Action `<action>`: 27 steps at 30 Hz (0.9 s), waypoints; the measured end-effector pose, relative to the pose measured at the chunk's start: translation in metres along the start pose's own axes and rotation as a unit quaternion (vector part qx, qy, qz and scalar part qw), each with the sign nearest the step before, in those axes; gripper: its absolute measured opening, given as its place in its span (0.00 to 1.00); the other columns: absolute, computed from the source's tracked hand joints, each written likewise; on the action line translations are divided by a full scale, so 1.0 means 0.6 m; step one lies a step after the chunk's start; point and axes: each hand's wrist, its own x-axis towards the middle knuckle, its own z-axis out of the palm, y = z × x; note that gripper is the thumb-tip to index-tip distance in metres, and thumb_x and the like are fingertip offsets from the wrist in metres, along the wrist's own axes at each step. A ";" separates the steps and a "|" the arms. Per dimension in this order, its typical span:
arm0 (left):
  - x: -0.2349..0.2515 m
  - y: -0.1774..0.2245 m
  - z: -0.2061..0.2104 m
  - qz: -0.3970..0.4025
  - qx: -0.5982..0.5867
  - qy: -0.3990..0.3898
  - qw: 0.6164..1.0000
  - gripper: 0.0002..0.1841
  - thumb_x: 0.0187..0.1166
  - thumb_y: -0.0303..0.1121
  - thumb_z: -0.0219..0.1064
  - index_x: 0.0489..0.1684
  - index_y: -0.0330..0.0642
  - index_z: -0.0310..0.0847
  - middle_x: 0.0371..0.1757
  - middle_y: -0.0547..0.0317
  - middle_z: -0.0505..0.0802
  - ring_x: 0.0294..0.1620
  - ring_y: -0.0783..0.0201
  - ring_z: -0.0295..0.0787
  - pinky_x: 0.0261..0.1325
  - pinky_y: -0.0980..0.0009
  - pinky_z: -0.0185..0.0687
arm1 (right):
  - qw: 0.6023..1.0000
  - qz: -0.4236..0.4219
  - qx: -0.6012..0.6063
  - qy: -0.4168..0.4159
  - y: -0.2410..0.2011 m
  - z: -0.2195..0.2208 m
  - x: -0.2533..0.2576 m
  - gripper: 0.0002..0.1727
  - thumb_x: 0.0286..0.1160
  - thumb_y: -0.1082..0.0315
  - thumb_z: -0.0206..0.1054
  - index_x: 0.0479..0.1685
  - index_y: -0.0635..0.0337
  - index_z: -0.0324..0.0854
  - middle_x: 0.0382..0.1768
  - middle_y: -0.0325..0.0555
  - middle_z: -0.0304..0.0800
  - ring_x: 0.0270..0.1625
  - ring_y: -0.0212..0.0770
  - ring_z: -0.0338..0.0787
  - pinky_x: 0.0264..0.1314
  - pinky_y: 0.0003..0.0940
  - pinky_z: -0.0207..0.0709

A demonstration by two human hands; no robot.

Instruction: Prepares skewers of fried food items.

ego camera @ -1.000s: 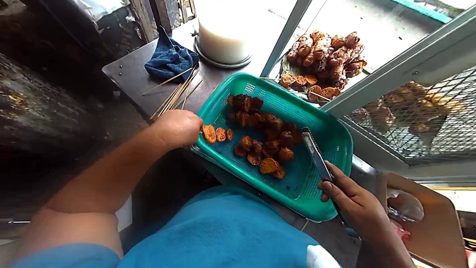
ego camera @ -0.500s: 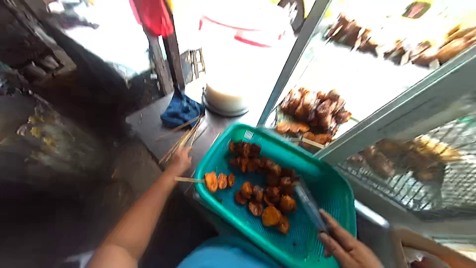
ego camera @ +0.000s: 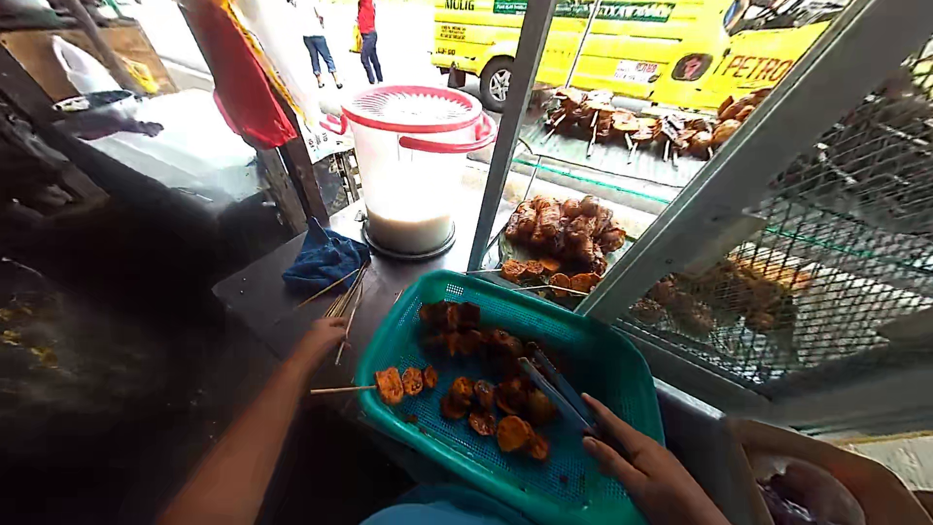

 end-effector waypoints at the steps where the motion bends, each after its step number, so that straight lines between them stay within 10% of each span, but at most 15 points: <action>1: -0.004 0.000 -0.004 -0.006 -0.090 -0.015 0.996 0.23 0.81 0.22 0.57 0.76 0.33 0.72 0.54 0.42 0.88 0.37 0.59 0.90 0.46 0.62 0.89 | 1.000 -0.001 -0.005 0.017 0.007 -0.002 -0.001 0.36 0.85 0.54 0.60 0.90 0.60 0.63 0.60 0.56 0.90 0.47 0.45 0.92 0.54 0.46 0.85; 5: 0.001 -0.010 -0.014 -0.037 -0.252 -0.063 0.965 0.20 0.83 0.20 0.54 0.73 0.35 0.72 0.44 0.53 0.87 0.28 0.70 0.83 0.35 0.76 0.82 | 0.997 -0.022 -0.042 0.065 0.008 -0.017 -0.001 0.33 0.83 0.50 0.60 0.84 0.57 0.72 0.54 0.51 0.92 0.42 0.39 0.91 0.47 0.41 0.85; 8: 0.000 -0.018 -0.027 -0.010 -0.230 -0.088 0.969 0.22 0.81 0.22 0.54 0.75 0.40 0.73 0.46 0.55 0.91 0.25 0.74 0.83 0.28 0.82 0.78 | 0.994 0.001 -0.090 0.060 0.003 -0.041 0.012 0.27 0.87 0.56 0.63 0.83 0.54 0.74 0.52 0.56 0.91 0.45 0.49 0.89 0.50 0.55 0.81; 14: -0.055 -0.016 -0.067 0.073 -0.162 -0.048 0.983 0.24 0.81 0.22 0.55 0.78 0.42 0.72 0.43 0.62 0.88 0.34 0.70 0.89 0.42 0.69 0.90 | 0.963 -0.010 -0.268 0.036 0.018 -0.055 0.055 0.21 0.89 0.62 0.63 0.77 0.55 0.80 0.51 0.63 0.91 0.53 0.66 0.91 0.55 0.71 0.80; 20: -0.114 -0.001 -0.115 0.187 -0.237 -0.014 0.953 0.23 0.82 0.24 0.44 0.70 0.47 0.77 0.36 0.71 0.84 0.20 0.81 0.71 0.21 0.88 0.64 | 0.929 0.023 -0.369 0.017 -0.007 -0.003 0.112 0.25 0.87 0.61 0.64 0.79 0.61 0.75 0.55 0.70 0.87 0.52 0.71 0.91 0.47 0.68 0.84; 27: -0.246 0.054 0.009 0.227 -0.135 -0.159 0.951 0.19 0.83 0.30 0.55 0.66 0.44 0.86 0.35 0.66 0.91 0.19 0.79 0.77 0.20 0.85 0.73 | 0.929 0.015 -0.370 -0.020 0.006 -0.014 0.160 0.21 0.91 0.61 0.59 0.77 0.58 0.78 0.55 0.66 0.90 0.55 0.69 0.91 0.51 0.69 0.83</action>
